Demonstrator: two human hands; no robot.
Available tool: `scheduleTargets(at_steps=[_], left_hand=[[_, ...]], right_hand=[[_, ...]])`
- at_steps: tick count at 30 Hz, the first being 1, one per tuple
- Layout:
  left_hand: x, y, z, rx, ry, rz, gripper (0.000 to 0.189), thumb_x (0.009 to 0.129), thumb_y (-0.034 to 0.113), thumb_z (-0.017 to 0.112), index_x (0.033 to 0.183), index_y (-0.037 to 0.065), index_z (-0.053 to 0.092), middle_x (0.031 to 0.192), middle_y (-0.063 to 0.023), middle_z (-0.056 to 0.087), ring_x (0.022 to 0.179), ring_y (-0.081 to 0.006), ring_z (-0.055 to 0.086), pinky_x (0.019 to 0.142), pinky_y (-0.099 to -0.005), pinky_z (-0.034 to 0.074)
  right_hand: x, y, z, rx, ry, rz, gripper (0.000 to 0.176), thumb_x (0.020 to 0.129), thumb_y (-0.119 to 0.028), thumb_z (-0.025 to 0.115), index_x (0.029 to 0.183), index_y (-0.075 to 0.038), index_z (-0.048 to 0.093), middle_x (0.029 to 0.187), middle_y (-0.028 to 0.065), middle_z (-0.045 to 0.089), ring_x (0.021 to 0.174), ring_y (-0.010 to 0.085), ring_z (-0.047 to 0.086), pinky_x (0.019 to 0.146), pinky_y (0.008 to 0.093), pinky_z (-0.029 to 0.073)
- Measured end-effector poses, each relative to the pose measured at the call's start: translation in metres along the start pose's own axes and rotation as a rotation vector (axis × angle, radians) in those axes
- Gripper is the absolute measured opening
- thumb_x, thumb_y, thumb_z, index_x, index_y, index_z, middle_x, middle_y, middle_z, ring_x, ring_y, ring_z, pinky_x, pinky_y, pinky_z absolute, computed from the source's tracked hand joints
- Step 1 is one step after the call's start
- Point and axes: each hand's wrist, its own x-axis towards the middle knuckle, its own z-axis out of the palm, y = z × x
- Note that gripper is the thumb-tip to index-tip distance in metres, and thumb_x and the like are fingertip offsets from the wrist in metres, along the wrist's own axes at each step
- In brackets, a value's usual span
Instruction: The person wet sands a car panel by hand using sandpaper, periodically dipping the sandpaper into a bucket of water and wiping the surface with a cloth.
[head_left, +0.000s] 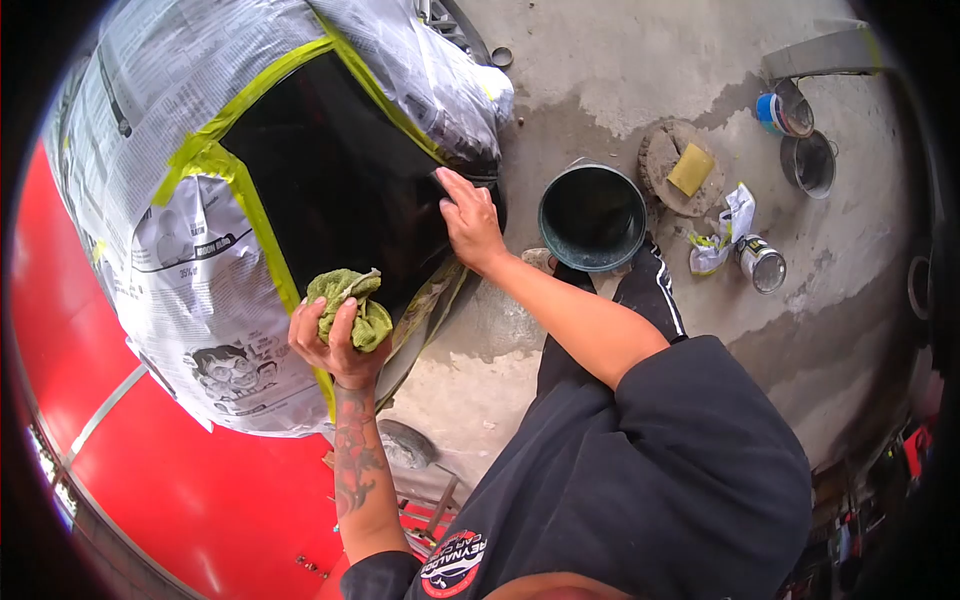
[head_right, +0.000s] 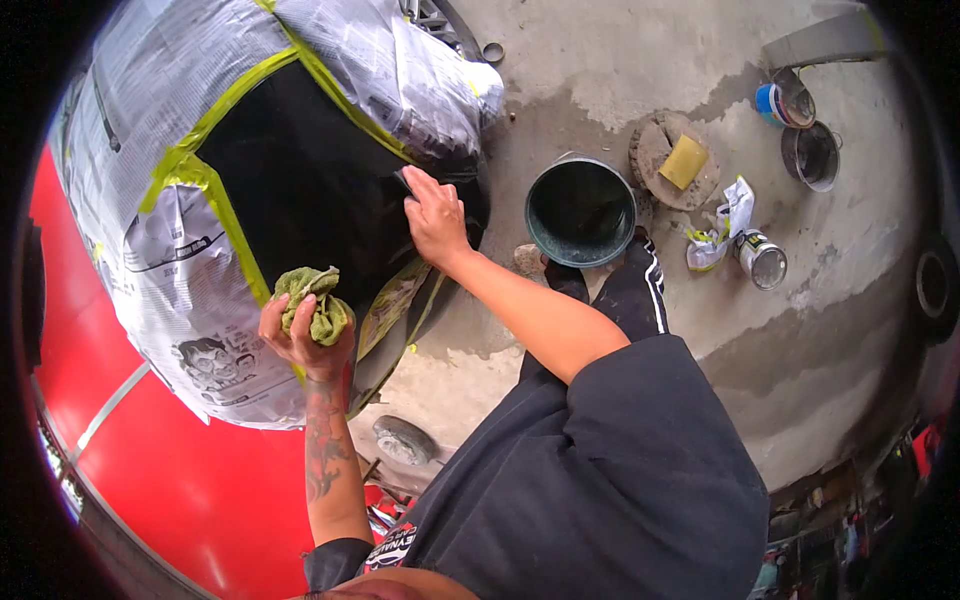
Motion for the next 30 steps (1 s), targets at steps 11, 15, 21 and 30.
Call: scheduleTargets(at_steps=[11, 15, 21, 30], left_hand=[[0.001, -0.001, 0.003, 0.006, 0.030, -0.002, 0.049, 0.072, 0.016, 0.079, 0.117, 0.020, 0.061, 0.124, -0.0116, 0.055, 0.113, -0.0351, 0.057, 0.097, -0.0511, 0.049], [-0.002, -0.002, 0.001, 0.000, 0.035, -0.008, 0.047, 0.073, 0.016, 0.079, 0.117, 0.021, 0.061, 0.124, -0.0101, 0.055, 0.113, -0.0351, 0.056, 0.097, -0.0505, 0.049], [-0.001, 0.000, 0.000, -0.008, 0.030, -0.035, 0.041, 0.075, 0.020, 0.079, 0.113, 0.024, 0.064, 0.124, -0.0072, 0.055, 0.114, -0.0355, 0.056, 0.095, -0.0491, 0.050], [-0.006, -0.003, 0.001, 0.003, 0.048, -0.038, 0.043, 0.073, 0.027, 0.080, 0.113, 0.024, 0.066, 0.124, -0.0076, 0.056, 0.115, -0.0375, 0.057, 0.096, -0.0513, 0.049]], right_hand=[[0.051, -0.040, 0.000, 0.082, 0.027, -0.263, 0.047, 0.094, -0.014, 0.056, 0.140, -0.008, 0.063, 0.143, 0.0116, 0.062, 0.113, 0.0320, 0.059, 0.103, 0.0420, 0.044], [0.047, -0.046, 0.001, 0.085, 0.037, -0.279, 0.050, 0.093, -0.013, 0.055, 0.142, -0.008, 0.062, 0.144, 0.0128, 0.062, 0.108, 0.0312, 0.060, 0.102, 0.0406, 0.044], [0.121, -0.081, 0.022, 0.029, 0.056, -0.361, 0.049, 0.095, -0.024, 0.055, 0.142, -0.012, 0.061, 0.147, 0.0081, 0.061, 0.108, 0.0308, 0.058, 0.098, 0.0447, 0.045], [0.154, -0.110, 0.029, -0.036, 0.081, -0.328, 0.047, 0.098, -0.032, 0.055, 0.139, -0.010, 0.063, 0.144, 0.0087, 0.063, 0.109, 0.0332, 0.060, 0.095, 0.0461, 0.046]])
